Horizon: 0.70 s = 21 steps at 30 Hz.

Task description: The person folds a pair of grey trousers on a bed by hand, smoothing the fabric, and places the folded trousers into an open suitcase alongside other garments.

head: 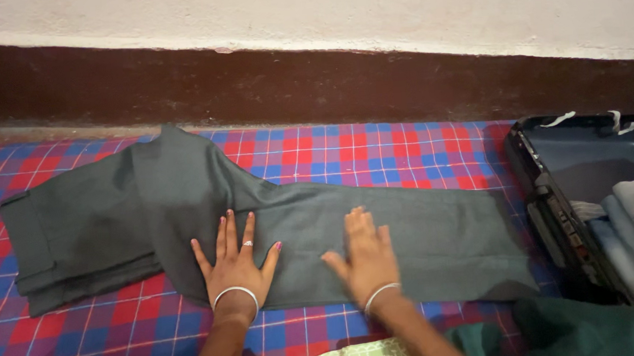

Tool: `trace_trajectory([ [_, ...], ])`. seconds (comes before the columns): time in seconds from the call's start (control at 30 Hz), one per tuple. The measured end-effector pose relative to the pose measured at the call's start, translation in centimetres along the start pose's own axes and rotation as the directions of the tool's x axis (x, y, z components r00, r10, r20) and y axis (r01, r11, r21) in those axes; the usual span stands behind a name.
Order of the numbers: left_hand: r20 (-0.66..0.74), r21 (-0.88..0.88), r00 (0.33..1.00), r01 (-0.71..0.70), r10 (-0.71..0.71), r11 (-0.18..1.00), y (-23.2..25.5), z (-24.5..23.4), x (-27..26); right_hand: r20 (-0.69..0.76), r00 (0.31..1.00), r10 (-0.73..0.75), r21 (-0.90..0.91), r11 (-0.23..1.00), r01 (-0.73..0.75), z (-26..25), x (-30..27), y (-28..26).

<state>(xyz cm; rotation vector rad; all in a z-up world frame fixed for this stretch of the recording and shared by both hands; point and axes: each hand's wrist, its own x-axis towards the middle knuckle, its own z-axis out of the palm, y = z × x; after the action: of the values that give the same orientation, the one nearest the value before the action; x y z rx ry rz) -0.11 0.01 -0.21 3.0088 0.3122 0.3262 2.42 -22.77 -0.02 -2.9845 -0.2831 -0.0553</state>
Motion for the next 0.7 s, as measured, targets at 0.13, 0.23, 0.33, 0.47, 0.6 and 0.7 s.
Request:
trace_trajectory([
  [0.13,-0.024,-0.008,1.0,-0.006,0.006,1.0,0.0,0.2,0.0,-0.076,0.988,-0.137,0.099,0.984,0.145,-0.1,-1.3,-2.7],
  [0.23,0.006,-0.007,1.0,0.009,-0.009,1.0,0.0,0.3,0.1,-0.019,0.993,-0.117,0.087,0.989,0.118,-0.2,-1.3,-2.7],
  [0.33,-0.023,-0.02,1.0,-0.011,0.011,1.0,-0.2,0.6,0.0,-0.023,0.992,-0.121,0.075,0.99,0.122,-0.1,-1.3,-2.7],
  [0.47,-0.07,-0.029,0.997,-0.036,0.033,0.999,-0.4,0.4,-0.3,0.031,0.995,-0.1,0.073,0.993,0.097,0.5,-1.2,-2.6],
  [0.6,0.173,-0.014,0.982,-0.078,0.08,0.997,-1.2,-1.4,0.6,-0.002,1.0,-0.028,0.047,0.999,0.028,2.8,-0.4,-3.4],
  [0.7,0.41,0.008,0.904,-0.134,0.119,0.991,-2.9,-3.0,2.6,-0.041,0.999,0.03,0.075,0.997,-0.027,4.6,-0.8,-5.1],
])
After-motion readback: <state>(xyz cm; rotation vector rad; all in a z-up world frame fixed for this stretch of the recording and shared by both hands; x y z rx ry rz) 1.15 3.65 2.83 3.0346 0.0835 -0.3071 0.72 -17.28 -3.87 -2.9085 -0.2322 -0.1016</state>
